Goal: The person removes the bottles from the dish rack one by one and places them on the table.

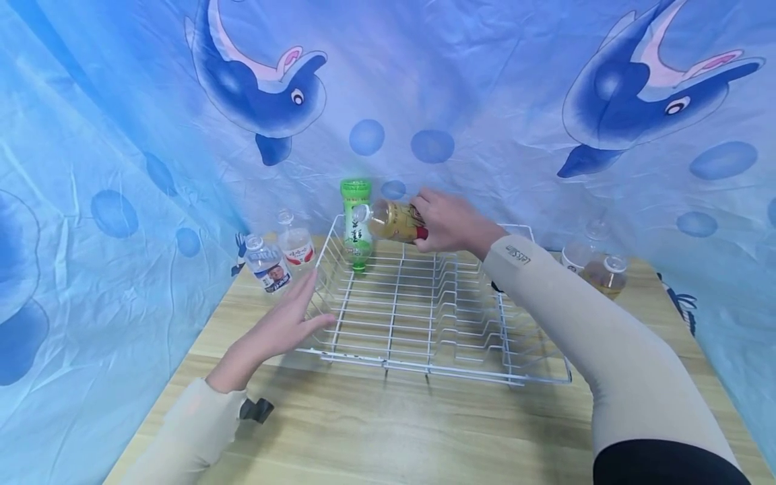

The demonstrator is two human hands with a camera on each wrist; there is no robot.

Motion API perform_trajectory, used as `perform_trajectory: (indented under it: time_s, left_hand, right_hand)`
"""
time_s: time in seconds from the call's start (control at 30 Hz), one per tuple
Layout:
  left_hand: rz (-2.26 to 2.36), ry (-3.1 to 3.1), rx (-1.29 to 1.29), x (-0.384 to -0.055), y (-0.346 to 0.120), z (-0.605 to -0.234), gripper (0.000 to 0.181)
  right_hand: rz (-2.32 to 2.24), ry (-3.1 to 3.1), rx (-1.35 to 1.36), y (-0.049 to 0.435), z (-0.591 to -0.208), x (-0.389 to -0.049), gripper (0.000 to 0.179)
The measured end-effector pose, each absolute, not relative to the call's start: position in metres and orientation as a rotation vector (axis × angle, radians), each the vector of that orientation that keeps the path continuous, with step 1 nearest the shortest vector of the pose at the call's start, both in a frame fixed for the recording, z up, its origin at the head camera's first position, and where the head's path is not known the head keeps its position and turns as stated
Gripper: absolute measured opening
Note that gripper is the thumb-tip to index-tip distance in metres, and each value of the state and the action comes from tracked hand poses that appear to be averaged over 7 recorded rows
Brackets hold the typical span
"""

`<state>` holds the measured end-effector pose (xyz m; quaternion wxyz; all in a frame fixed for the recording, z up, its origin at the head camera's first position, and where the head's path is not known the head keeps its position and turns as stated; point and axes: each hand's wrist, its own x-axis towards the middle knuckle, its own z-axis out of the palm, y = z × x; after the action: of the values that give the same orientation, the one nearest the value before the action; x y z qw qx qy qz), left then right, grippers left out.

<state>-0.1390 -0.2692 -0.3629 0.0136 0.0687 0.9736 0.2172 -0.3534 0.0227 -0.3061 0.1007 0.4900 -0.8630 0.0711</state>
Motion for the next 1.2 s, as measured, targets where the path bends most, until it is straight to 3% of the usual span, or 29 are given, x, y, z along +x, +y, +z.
perform_trajectory:
  time_s: [0.43, 0.8, 1.2]
  left_hand:
    - [0.920, 2.928, 0.314, -0.194, -0.241, -0.336, 0.103]
    - [1.290, 2.772, 0.206, -0.233, -0.213, -0.336, 0.107]
    - [1.584, 2.595, 0.275, -0.252, -0.198, -0.328, 0.091]
  right_hand:
    - [0.537, -2.658, 1.319, 0.025, -0.315, -0.346, 0.055]
    - [0.816, -2.685, 1.236, 0.023, -0.315, -0.336, 0.057]
    - [1.015, -2.686, 1.233, 0.022, -0.310, -0.329, 0.056]
